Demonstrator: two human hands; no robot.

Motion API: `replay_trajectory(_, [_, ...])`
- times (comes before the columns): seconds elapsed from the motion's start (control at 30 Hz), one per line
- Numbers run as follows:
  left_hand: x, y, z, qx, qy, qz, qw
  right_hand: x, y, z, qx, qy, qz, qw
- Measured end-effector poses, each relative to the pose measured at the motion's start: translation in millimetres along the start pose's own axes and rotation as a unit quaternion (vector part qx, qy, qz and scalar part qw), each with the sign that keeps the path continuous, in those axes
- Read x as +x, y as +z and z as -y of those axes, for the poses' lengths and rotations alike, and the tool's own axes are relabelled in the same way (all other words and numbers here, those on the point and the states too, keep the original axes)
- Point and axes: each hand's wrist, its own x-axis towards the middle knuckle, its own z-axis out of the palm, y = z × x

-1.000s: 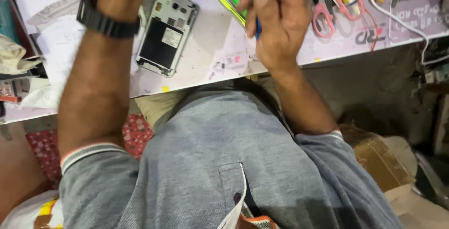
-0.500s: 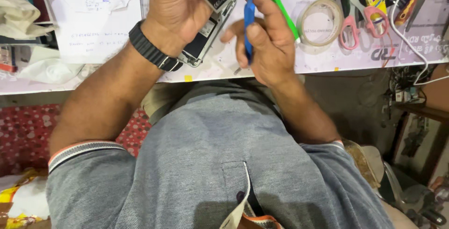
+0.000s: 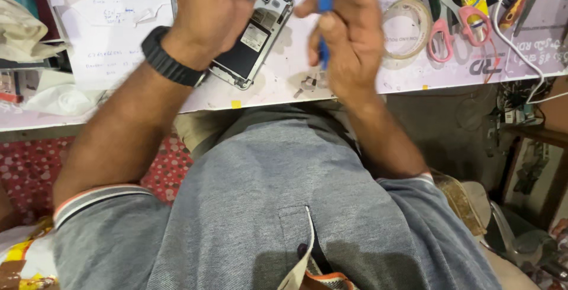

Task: The person disassembles a mobile phone by removing the back panel and battery, then uses a blue plastic tool to pry and clean the internal components and edges of the frame.

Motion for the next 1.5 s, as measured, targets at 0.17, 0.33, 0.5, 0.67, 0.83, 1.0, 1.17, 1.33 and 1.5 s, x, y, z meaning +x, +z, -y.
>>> replay_trajectory(0.17, [-6.3, -10.2, -35.1, 0.427, 0.022, 0.091, 0.899, -11.1, -18.9, 25.5, -0.376, -0.255, 0.076, 0.888])
replay_trajectory(0.33, [-4.3, -11.3, -32.7, 0.461, 0.115, 0.088, 0.875, -19.8, -14.3, 27.1, -0.417, -0.220, 0.069, 0.879])
replay_trajectory(0.5, [-4.6, -13.8, -29.7, 0.497, 0.139, 0.109, 0.849, -21.2, -8.5, 26.2, -0.418, -0.219, 0.095, 0.876])
replay_trajectory(0.67, [-3.6, -15.6, -26.3, 0.530, 0.166, 0.138, 0.820, -12.2, -8.8, 13.4, -0.458, -0.253, 0.101, 0.846])
replay_trajectory(0.83, [-6.8, -23.0, -17.3, 0.515, 0.171, 0.133, 0.830, -10.1, -9.8, 6.5, -0.433, -0.247, 0.102, 0.861])
replay_trajectory(1.0, [-6.5, -24.7, -17.2, 0.538, 0.152, 0.133, 0.818, -11.5, -4.3, 6.1, -0.435, -0.236, 0.095, 0.864])
replay_trajectory(1.17, [-3.5, -21.9, -23.0, 0.541, 0.191, 0.128, 0.809, -14.6, -3.0, 9.3, -0.447, -0.241, 0.116, 0.854])
replay_trajectory(1.33, [-4.2, -19.9, -18.4, 0.448, 0.110, 0.142, 0.876, -18.6, -19.9, 18.3, -0.363, -0.156, 0.055, 0.917])
replay_trajectory(1.5, [-1.3, -18.8, -15.5, 0.397, 0.136, 0.155, 0.894, -25.8, -24.4, 15.0, -0.273, -0.128, 0.029, 0.953])
